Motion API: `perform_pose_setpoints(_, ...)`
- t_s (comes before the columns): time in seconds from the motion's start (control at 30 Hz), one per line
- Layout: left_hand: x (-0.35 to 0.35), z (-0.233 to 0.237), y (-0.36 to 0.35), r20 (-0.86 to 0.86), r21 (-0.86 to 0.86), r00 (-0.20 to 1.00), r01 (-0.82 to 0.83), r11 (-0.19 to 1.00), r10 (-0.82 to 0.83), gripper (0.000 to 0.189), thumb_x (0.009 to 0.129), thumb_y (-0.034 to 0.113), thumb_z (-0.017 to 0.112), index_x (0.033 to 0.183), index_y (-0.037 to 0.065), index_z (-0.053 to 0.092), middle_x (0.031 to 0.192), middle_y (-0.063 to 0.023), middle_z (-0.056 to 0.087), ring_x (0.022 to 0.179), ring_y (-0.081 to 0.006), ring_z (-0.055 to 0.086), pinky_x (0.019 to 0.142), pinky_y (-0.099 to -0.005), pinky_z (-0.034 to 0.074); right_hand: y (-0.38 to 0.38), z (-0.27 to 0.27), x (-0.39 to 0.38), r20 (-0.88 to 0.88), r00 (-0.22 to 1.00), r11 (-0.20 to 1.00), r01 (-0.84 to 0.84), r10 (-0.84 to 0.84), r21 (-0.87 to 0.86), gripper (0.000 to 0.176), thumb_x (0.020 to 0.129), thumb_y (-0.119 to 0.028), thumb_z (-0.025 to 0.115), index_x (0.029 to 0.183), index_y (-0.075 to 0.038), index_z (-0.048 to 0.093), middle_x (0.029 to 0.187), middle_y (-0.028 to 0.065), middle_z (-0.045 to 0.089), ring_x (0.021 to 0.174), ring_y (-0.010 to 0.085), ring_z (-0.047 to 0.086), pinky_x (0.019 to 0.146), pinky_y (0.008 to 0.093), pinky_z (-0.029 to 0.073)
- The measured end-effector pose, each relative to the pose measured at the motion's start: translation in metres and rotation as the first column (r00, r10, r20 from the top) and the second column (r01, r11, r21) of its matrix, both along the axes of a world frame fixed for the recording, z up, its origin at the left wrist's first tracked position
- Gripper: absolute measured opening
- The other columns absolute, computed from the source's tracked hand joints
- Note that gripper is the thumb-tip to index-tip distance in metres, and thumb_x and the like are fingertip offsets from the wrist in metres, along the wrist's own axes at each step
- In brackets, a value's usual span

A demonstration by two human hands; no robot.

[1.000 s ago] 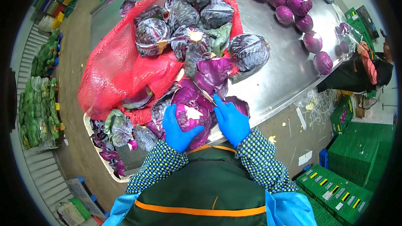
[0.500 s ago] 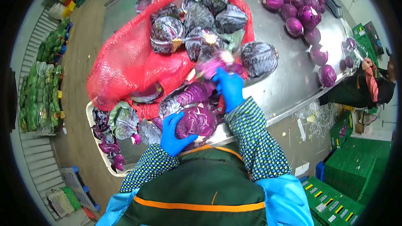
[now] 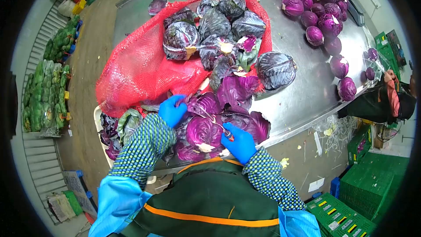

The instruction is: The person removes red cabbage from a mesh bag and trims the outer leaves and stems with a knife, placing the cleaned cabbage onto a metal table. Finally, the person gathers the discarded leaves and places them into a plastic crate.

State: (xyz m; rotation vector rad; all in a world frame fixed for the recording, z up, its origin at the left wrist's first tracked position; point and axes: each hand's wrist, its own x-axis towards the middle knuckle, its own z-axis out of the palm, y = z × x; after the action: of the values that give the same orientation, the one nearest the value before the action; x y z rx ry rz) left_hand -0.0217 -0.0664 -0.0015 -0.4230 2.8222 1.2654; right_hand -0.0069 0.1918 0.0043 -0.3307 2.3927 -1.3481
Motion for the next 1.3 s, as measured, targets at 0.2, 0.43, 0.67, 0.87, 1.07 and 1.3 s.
perform_pose_setpoints(0.2, 0.056, 0.016, 0.063, -0.115, -0.115, 0.989, 0.082, 0.990, -0.095, 0.079, 0.060, 0.037, 0.082, 0.117, -0.001, 0.042, 0.108, -0.0180, 0.047, 0.101, -0.0316, 0.047, 0.093, -0.0431, 0.038, 0.005, -0.018, -0.006, -0.106, 0.989, 0.995, 0.104, -0.102, 0.011, 0.027, 0.077, -0.016, 0.066, 0.100, -0.004, 0.062, 0.079, 0.0160, 0.064, 0.072, 0.0277, 0.065, 0.062, 0.0348, 0.050)
perform_pose_setpoints(0.43, 0.068, 0.006, 0.069, -0.073, -0.007, 0.995, 0.062, 0.998, -0.063, 0.095, 0.060, 0.040, 0.082, 0.128, -0.005, 0.034, 0.125, -0.0231, 0.041, 0.117, -0.0356, 0.041, 0.100, -0.0424, 0.033, -0.020, 0.031, -0.054, -0.202, 0.945, 0.966, -0.249, 0.257, 0.064, 0.045, 0.078, -0.022, 0.070, 0.117, -0.006, 0.057, 0.107, 0.0125, 0.061, 0.091, 0.0221, 0.061, 0.082, 0.0303, 0.047)
perform_pose_setpoints(0.67, 0.064, 0.000, 0.056, 0.062, 0.150, 0.992, 0.103, 0.983, -0.114, 0.096, 0.061, 0.045, 0.081, 0.130, -0.004, 0.036, 0.130, -0.0250, 0.039, 0.122, -0.0364, 0.039, 0.104, -0.0432, 0.030, -0.025, -0.012, -0.058, 0.049, 0.991, 0.979, -0.129, 0.123, 0.155, 0.043, 0.081, -0.040, 0.064, 0.099, 0.000, 0.062, 0.082, 0.0198, 0.063, 0.077, 0.0270, 0.064, 0.070, 0.0359, 0.049)
perform_pose_setpoints(0.87, 0.089, 0.014, 0.053, 0.018, 0.460, 0.999, -0.038, 0.887, 0.033, 0.087, 0.062, 0.034, 0.082, 0.128, -0.001, 0.038, 0.124, -0.0182, 0.047, 0.115, -0.0294, 0.048, 0.098, -0.0409, 0.039, -0.029, -0.037, -0.050, -0.048, 0.992, 0.980, -0.111, 0.121, 0.168, 0.033, 0.079, -0.035, 0.063, 0.090, -0.005, 0.062, 0.074, 0.0189, 0.062, 0.070, 0.0343, 0.063, 0.064, 0.0417, 0.049)
perform_pose_setpoints(1.07, 0.112, 0.005, 0.042, 0.302, 0.949, 0.927, -0.314, 0.021, 0.220, 0.082, 0.074, 0.016, 0.070, 0.140, 0.009, 0.022, 0.131, -0.0167, 0.041, 0.121, -0.0325, 0.043, 0.097, -0.0501, 0.040, -0.041, 0.012, -0.060, -0.095, 0.995, 0.968, -0.047, 0.024, -0.247, 0.024, 0.073, -0.014, 0.065, 0.093, -0.001, 0.065, 0.075, 0.0137, 0.066, 0.063, 0.0196, 0.063, 0.059, 0.0340, 0.051)
perform_pose_setpoints(1.3, 0.098, 0.096, -0.023, -0.097, 0.980, 0.970, 0.133, -0.150, 0.223, 0.092, 0.065, 0.020, 0.076, 0.140, 0.006, 0.025, 0.139, -0.0184, 0.034, 0.127, -0.0354, 0.037, 0.104, -0.0532, 0.032, -0.002, 0.049, -0.149, -0.586, 0.810, 0.968, 0.135, 0.015, 0.211, 0.053, 0.076, -0.008, 0.061, 0.126, -0.001, 0.046, 0.108, 0.0172, 0.061, 0.090, 0.0270, 0.062, 0.081, 0.0312, 0.049)
